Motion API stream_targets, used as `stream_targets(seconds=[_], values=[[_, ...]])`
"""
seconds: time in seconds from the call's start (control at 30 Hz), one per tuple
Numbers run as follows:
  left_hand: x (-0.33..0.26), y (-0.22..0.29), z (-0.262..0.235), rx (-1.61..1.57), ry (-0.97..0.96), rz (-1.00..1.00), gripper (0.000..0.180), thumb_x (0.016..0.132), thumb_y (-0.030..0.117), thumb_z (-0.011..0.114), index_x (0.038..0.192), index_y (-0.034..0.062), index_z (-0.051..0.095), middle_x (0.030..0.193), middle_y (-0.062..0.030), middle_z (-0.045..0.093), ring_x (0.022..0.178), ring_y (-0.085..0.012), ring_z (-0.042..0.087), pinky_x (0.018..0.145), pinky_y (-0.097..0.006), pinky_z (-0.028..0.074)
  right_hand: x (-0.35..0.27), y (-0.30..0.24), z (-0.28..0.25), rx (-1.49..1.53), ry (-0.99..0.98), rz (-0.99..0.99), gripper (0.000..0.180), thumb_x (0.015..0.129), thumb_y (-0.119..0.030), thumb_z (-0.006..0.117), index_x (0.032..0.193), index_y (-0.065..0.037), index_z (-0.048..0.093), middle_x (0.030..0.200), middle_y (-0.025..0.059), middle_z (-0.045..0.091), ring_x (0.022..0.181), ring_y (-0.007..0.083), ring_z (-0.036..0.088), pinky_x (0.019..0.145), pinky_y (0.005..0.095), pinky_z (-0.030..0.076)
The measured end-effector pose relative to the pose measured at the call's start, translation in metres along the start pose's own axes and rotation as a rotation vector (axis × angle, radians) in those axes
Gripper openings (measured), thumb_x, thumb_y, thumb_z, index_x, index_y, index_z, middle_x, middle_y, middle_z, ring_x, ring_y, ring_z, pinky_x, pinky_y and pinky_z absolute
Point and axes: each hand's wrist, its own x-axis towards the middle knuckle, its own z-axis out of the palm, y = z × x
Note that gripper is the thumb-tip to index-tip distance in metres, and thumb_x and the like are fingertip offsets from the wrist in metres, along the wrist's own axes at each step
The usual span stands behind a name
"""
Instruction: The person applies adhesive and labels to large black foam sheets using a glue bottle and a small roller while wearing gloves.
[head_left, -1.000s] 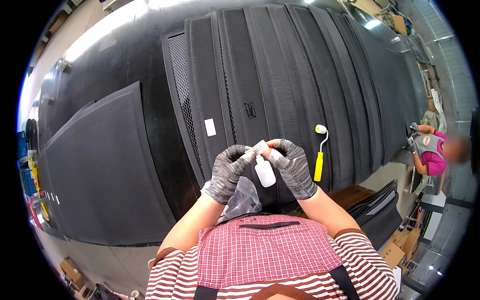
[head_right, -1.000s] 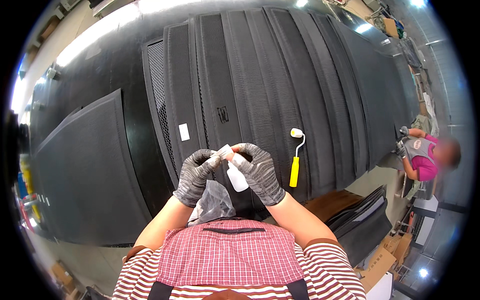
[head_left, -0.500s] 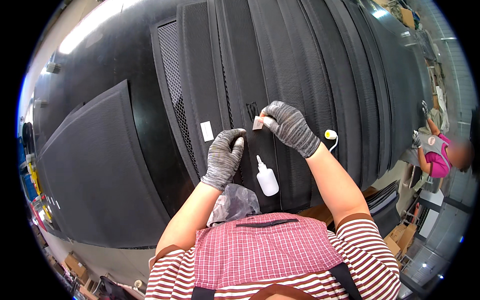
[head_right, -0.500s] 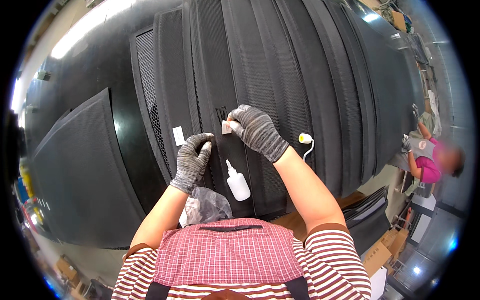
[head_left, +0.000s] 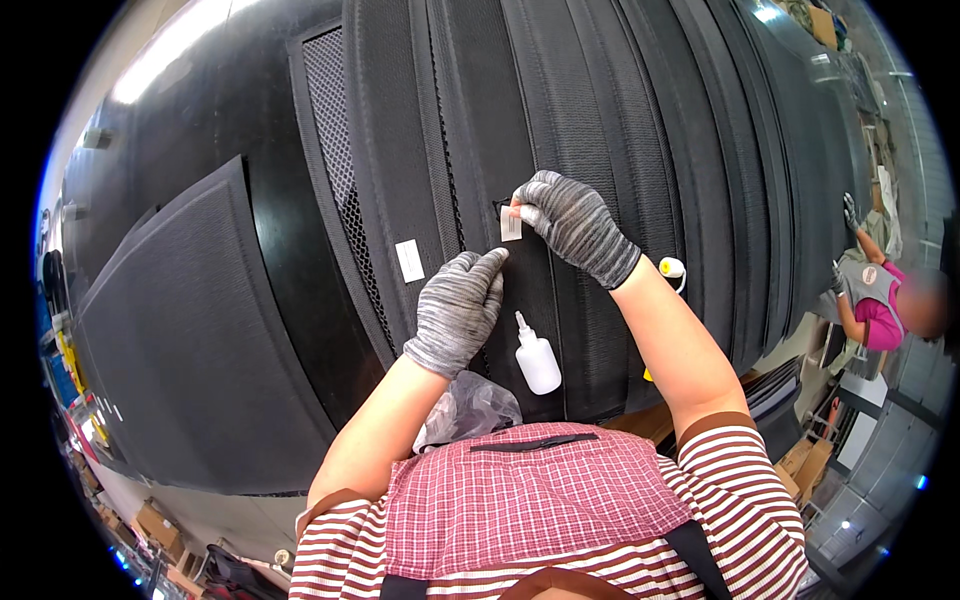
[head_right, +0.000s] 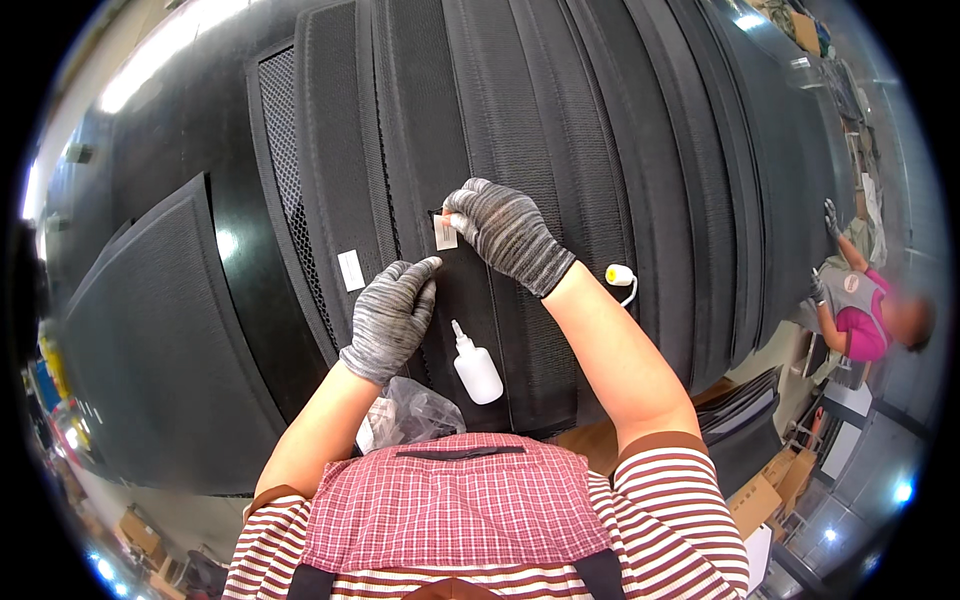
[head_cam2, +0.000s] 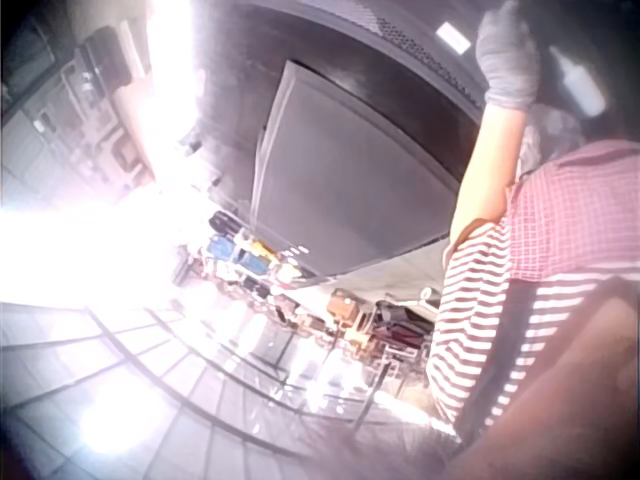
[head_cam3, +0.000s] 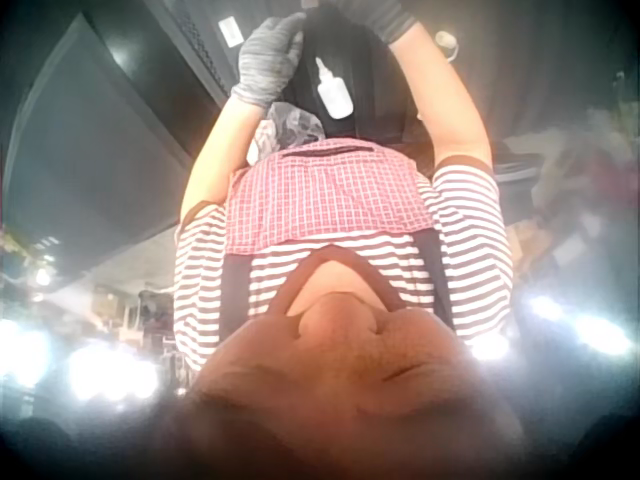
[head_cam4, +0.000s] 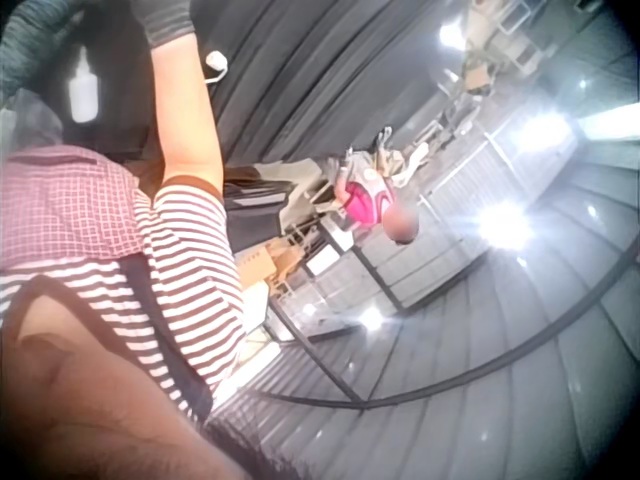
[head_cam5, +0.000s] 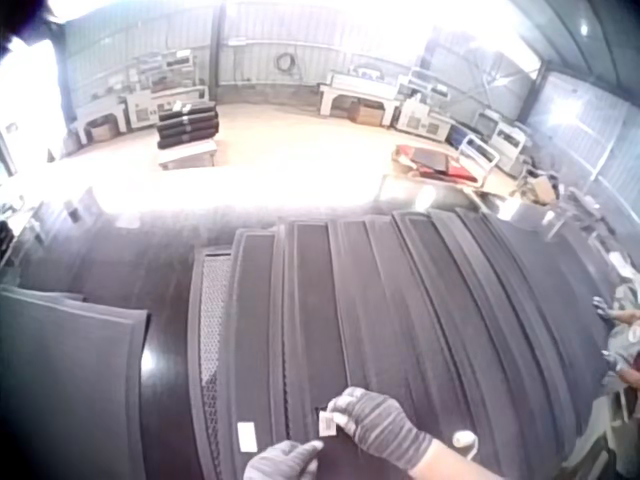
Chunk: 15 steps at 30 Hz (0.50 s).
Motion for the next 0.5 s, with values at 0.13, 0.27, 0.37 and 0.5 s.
stream_targets(seconds=[0.13, 0.27, 0.37, 0.5], values=[[0.004, -0.001, 0.002, 0.081, -0.039, 0.026, 0.028, 0.089, 0.013, 0.061, 0.116, 0.0090, 0.064, 0.083, -0.0118, 0.059, 0.073, -0.0304, 0.061, 0.064, -0.040, 0.050, 0.002, 0.005, -0.001, -0.027, -0.047, 0.010, 0.021, 0.091, -0.029, 0.058, 0.100, -0.012, 0.068, 0.091, 0.0068, 0.063, 0.084, 0.0262, 0.064, 0.076, 0.0375, 0.052], [0.006, -0.001, 0.002, 0.131, -0.045, 0.072, 0.031, 0.089, 0.014, 0.060, 0.120, 0.0100, 0.061, 0.082, -0.0117, 0.058, 0.072, -0.0301, 0.060, 0.064, -0.041, 0.050, 0.005, 0.005, -0.003, -0.037, -0.073, 0.001, 0.020, 0.091, -0.029, 0.058, 0.101, -0.013, 0.067, 0.093, 0.0065, 0.063, 0.084, 0.0264, 0.064, 0.075, 0.0378, 0.053], [0.009, 0.001, 0.002, 0.185, -0.071, 0.084, 0.034, 0.090, 0.015, 0.059, 0.123, 0.0106, 0.059, 0.083, -0.0119, 0.058, 0.072, -0.0299, 0.061, 0.063, -0.041, 0.050, 0.005, 0.010, 0.001, -0.058, -0.055, -0.024, 0.020, 0.091, -0.029, 0.058, 0.101, -0.013, 0.067, 0.093, 0.0063, 0.063, 0.085, 0.0265, 0.064, 0.075, 0.0379, 0.053], [0.012, 0.005, 0.001, 0.239, -0.161, 0.016, 0.037, 0.091, 0.017, 0.057, 0.128, 0.0116, 0.055, 0.086, -0.0126, 0.058, 0.072, -0.0301, 0.062, 0.063, -0.041, 0.051, 0.006, 0.008, 0.000, -0.067, -0.075, -0.001, 0.021, 0.091, -0.030, 0.058, 0.101, -0.013, 0.068, 0.093, 0.0061, 0.063, 0.085, 0.0259, 0.065, 0.075, 0.0371, 0.053]])
